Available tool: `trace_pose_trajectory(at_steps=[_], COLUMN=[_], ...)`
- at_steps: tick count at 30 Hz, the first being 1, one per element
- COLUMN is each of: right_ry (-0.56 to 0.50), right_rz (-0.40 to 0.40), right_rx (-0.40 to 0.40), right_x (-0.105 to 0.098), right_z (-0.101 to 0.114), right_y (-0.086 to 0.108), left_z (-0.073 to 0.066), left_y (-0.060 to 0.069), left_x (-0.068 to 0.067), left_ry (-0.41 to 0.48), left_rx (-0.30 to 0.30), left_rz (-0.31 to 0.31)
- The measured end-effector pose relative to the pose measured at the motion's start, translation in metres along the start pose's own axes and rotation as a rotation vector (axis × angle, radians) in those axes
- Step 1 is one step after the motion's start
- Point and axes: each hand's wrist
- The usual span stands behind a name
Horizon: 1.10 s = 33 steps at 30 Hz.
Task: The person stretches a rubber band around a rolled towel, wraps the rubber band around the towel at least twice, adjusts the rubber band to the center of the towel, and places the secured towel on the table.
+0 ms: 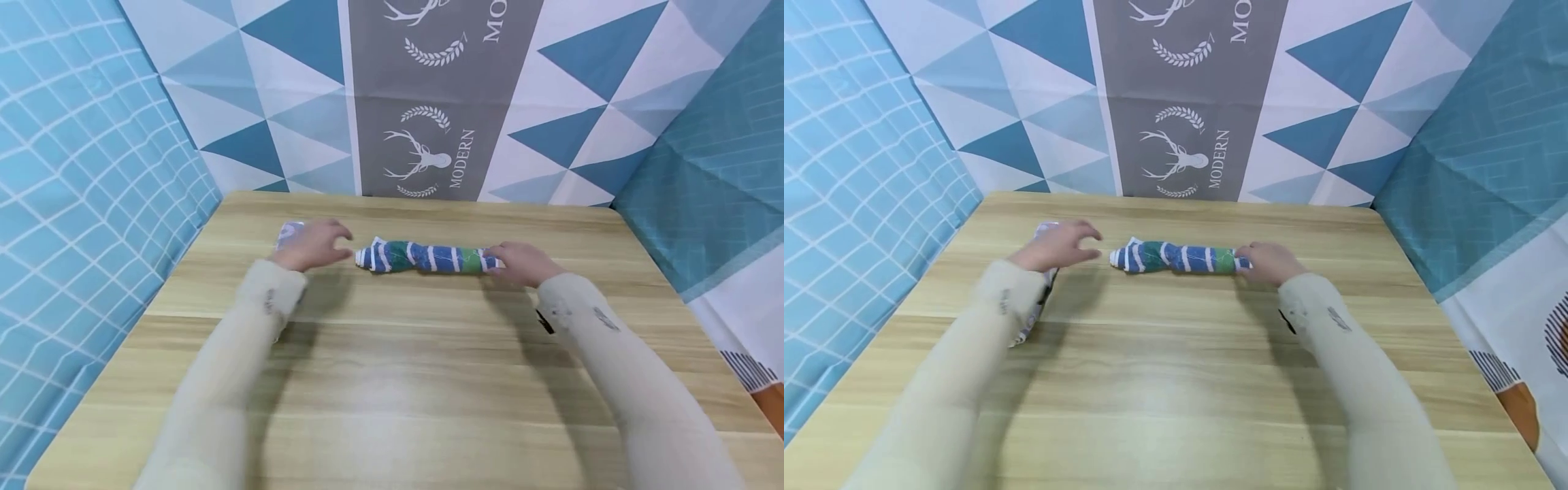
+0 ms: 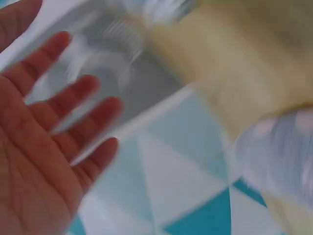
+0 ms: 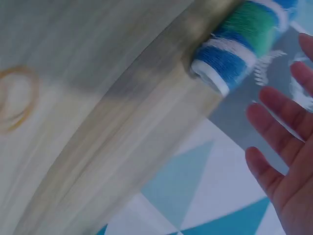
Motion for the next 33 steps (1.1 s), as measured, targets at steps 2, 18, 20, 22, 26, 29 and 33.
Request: trace_pose_trajectory(at_steps=[2, 18, 20, 22, 26, 29, 33], right_ry=[-0.03, -0.088, -0.088, -0.091, -0.127, -0.164, -0.214], right_rz=[-0.01, -0.133, -0.142, -0.147, -0.108, -0.049, -0.005], right_rx=[-0.022, 0.053, 0.07, 0.099, 0.181, 0.207, 0.204], right_x=[-0.001, 0.043, 0.048, 0.052, 0.058, 0.064, 0.07], right_z=[-0.001, 0.004, 0.001, -0.002, -0.011, -0.016, -0.02], right_y=[0.02, 0.122, 0.126, 0.129, 0.132, 0.13, 0.127], left_z=[0.008, 0.043, 0.051, 0.056, 0.064, 0.067, 0.07], left_y=[0.027, 0.094, 0.097, 0.097, 0.093, 0.092, 0.092], left_x=[-0.011, 0.025, 0.028, 0.032, 0.041, 0.049, 0.056], left_ry=[0.115, 0.547, 0.585, 0.636, 0.664, 0.707, 0.733], left_rx=[-0.051, -0.396, -0.448, -0.475, -0.476, -0.475, -0.499], left_rz=[-0.063, -0.07, -0.04, -0.021, 0.004, 0.024, 0.012])
Point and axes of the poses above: each hand's wrist, its own y-axis away from the middle knuckle, its own x-axis out of the palm, z = x × y, and after that the axes turned 7 degrees about z, right-handed
